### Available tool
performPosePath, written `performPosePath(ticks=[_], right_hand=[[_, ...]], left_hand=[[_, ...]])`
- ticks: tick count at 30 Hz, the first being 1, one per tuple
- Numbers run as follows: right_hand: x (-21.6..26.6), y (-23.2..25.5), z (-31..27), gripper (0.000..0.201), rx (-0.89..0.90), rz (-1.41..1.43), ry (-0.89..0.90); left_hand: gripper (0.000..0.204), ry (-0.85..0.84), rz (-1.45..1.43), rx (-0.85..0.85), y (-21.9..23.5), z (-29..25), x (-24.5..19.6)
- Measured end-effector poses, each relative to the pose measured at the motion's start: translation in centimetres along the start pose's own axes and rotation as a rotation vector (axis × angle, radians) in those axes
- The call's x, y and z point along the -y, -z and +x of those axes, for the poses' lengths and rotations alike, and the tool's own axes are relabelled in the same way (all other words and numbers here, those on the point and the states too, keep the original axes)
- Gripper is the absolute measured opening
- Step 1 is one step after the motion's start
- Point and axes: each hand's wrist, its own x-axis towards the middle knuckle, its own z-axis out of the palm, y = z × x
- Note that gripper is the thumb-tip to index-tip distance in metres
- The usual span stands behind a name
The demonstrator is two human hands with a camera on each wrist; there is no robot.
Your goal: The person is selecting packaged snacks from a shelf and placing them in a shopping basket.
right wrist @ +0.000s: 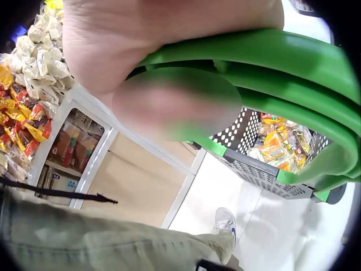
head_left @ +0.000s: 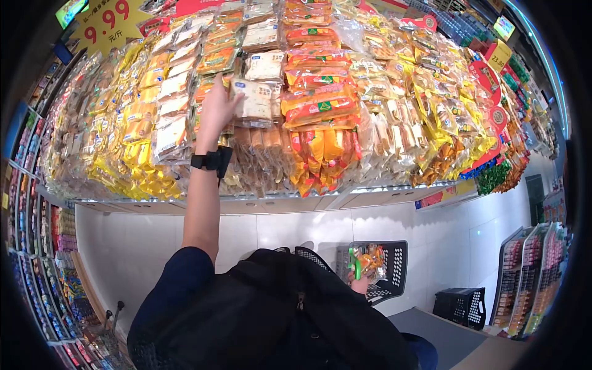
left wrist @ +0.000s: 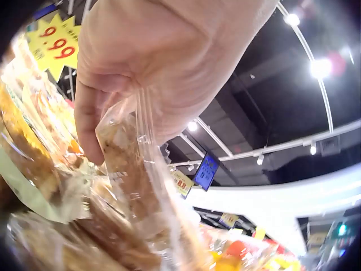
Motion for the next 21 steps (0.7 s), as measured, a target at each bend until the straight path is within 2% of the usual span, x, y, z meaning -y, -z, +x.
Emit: performPosePath(ticks=[2, 3, 4, 5, 6, 8, 10, 12, 14, 16, 17, 19, 20, 21], right_hand=[[0.7, 0.5, 0.7, 0.013, 0.02, 0.088, -0.001], [0.9, 0.5, 0.6, 0.012, -0.001, -0.015, 0.016], [1.0, 0.4, 0.4, 0.01, -0.022, -0.117, 0.033], [6.4, 1.0, -1.4, 0.013, -0.006, -0.109, -0.038], [6.7, 1.2, -1.1, 0.013, 0.001, -0.11, -0.037], [6.8, 1.4, -0.7, 0.022, 0.038, -0.103, -0.076], [6.2, 1.3, 0.3, 0.022, 0.041, -0.126, -0.076], [5.1, 0.7, 0.3, 0.023, 0.015, -0.166, -0.082], [3.9, -0.3, 0.5, 0.023, -0.011, -0.205, -0.088], [3.1, -0.7, 0.5, 0.024, -0.049, -0.253, -0.099], [2.7, -1.0, 0.5, 0.024, -0.067, -0.277, -0.105], [2.0, -1.5, 0.5, 0.024, -0.105, -0.325, -0.117], [1.5, -1.8, 0.5, 0.024, -0.123, -0.349, -0.123], [1.3, -2.0, 0.6, 0.025, -0.14, -0.373, -0.126]], left_hand=[[0.069, -0.299, 0.227, -0.16, -1.5, 0.3, 1.5], [0.06, -0.208, 0.19, -0.082, -1.1, -0.2, 0.6], [0.06, -0.204, 0.201, -0.079, -1.5, 0.0, 0.9], [0.051, -0.208, 0.207, -0.037, -1.9, 0.3, 1.5], [0.044, -0.212, 0.206, 0.001, -2.2, 0.5, 1.7], [0.039, -0.212, 0.185, -0.003, -2.9, 0.7, 2.0], [0.035, -0.212, 0.164, -0.006, -3.6, 1.0, 1.9], [0.032, -0.303, 0.135, -0.014, -4.6, 1.6, 1.5], [0.03, -0.314, 0.118, -0.018, -4.0, 1.7, 1.2], [0.032, -0.216, 0.17, 0.113, -2.8, 1.2, 0.4], [0.032, -0.217, 0.161, 0.118, -2.4, 1.0, 0.5], [0.035, -0.452, 0.315, 0.013, -1.7, 0.4, 0.7], [0.035, -0.453, 0.305, 0.016, -1.0, -0.2, 0.3], [0.036, -0.464, 0.18, 0.094, -0.2, -0.9, -0.5]])
